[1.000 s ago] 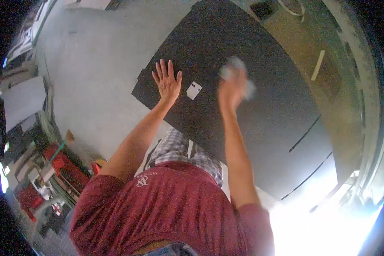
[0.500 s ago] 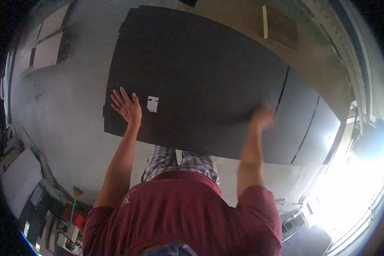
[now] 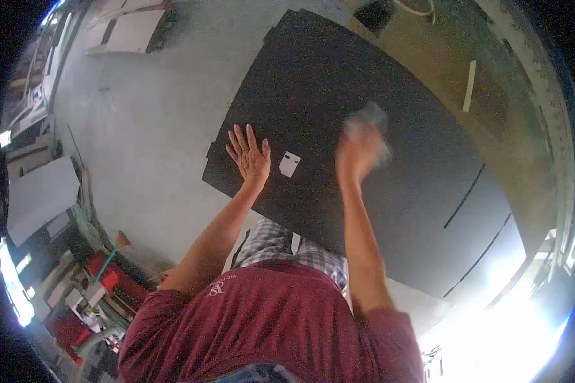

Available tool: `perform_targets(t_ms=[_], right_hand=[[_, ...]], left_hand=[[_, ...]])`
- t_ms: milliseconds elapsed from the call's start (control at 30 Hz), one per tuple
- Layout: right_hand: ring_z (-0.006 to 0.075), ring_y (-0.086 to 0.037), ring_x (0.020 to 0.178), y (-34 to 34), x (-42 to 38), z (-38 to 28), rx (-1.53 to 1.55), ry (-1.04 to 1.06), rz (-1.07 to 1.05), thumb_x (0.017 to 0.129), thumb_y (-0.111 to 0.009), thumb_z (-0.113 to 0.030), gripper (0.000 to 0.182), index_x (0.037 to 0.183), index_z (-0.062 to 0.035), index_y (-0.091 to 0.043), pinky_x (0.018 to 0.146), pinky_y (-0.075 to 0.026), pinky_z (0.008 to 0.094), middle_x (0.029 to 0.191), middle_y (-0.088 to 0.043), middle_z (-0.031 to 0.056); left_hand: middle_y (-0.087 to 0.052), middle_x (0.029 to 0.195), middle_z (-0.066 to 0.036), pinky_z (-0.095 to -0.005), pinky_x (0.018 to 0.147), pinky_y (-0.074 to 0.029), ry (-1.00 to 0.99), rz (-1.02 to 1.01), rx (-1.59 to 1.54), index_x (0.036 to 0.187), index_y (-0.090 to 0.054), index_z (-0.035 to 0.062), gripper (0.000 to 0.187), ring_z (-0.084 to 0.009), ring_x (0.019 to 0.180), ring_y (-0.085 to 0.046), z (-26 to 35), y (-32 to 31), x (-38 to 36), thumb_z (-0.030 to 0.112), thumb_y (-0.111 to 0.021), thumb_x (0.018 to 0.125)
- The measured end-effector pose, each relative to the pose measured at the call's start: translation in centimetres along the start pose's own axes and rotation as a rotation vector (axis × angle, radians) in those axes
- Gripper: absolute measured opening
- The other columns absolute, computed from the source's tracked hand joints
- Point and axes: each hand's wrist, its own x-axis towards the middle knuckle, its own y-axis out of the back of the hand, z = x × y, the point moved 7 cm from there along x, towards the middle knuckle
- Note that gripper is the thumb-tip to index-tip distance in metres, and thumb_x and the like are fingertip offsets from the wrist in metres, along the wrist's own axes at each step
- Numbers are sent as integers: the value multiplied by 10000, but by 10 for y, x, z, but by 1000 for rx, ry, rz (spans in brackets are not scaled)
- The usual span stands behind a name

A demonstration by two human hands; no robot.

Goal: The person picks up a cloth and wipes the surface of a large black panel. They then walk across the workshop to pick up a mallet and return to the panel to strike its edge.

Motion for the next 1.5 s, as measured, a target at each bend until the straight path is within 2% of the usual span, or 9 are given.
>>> perform_targets(t_ms=[267,633,700,767,900,1033,1200,1333,1500], right_hand=[[305,-297,1330,-131,161,-163,212,462,-11,887,-496,-148,371,1247,-233,-518,1069,-240,535,1418,-351,95],[285,-509,1140,130,-72,374,-626,-779,266,894,-491,-156,307,1175,-68,-577,970,-395,408,1167,-582,120],[266,-558,1063,157,-232,492,142,-887,722,879,-562,-145,271,1141,-85,-595,904,-454,297,1119,-618,103],[258,-590,974,221,-264,430,-545,-1284,469,873,-588,-156,270,1133,-81,-591,877,-465,299,1083,-633,88],[218,-507,835,155,-252,348,295,-767,556,852,-469,-19,308,1152,-27,-544,814,-396,372,915,-574,97],[367,-361,1252,57,-152,162,-108,-322,-179,805,-533,-95,466,1267,-129,-481,1072,-166,603,1307,-411,191],[295,-386,1259,26,-134,150,-95,-47,21,836,-544,-200,371,1207,-207,-535,1032,-237,626,1295,-453,101],[331,-445,1154,131,-163,355,-764,-527,87,877,-478,-125,359,1231,-68,-487,930,-353,546,1221,-501,154],[366,-519,1039,223,-293,555,-425,-1311,414,858,-510,-170,332,1188,-142,-531,835,-441,483,1147,-545,156]], left_hand=[[-167,1495,-203,-556,1094,-87,-5,12,80,1425,-270,73,608,-379,1390,-107,9,2,-1,408,-386,931],[-106,1515,-176,-538,1105,-64,-48,32,56,1443,-226,97,636,-353,1403,-60,12,-5,-6,506,-262,958],[-94,1515,-183,-550,1100,-71,-56,15,37,1446,-209,82,634,-356,1402,-54,12,-5,-5,489,-261,963],[-110,1508,-194,-598,1073,-110,-51,17,41,1438,-223,70,602,-362,1397,-87,16,-11,2,444,-294,972],[-260,1453,-200,-639,1021,-193,-370,-127,42,1348,-369,74,516,-388,1366,-185,127,1,-1,372,-455,935],[-248,1467,-182,-624,1024,-215,-880,-58,-15,1371,-366,92,517,-388,1357,-215,262,-38,-59,342,-476,932],[-179,1497,-181,-612,1052,-174,-977,-123,25,1411,-312,105,533,-395,1375,-159,323,-85,-63,335,-442,948],[-135,1512,-172,-600,1076,-112,-913,-87,-8,1425,-282,105,526,-391,1390,-104,326,-86,-85,337,-382,965],[-137,1512,-170,-588,1084,-106,-924,-52,29,1430,-264,97,530,-389,1390,-105,309,-83,-131,332,-363,965]])
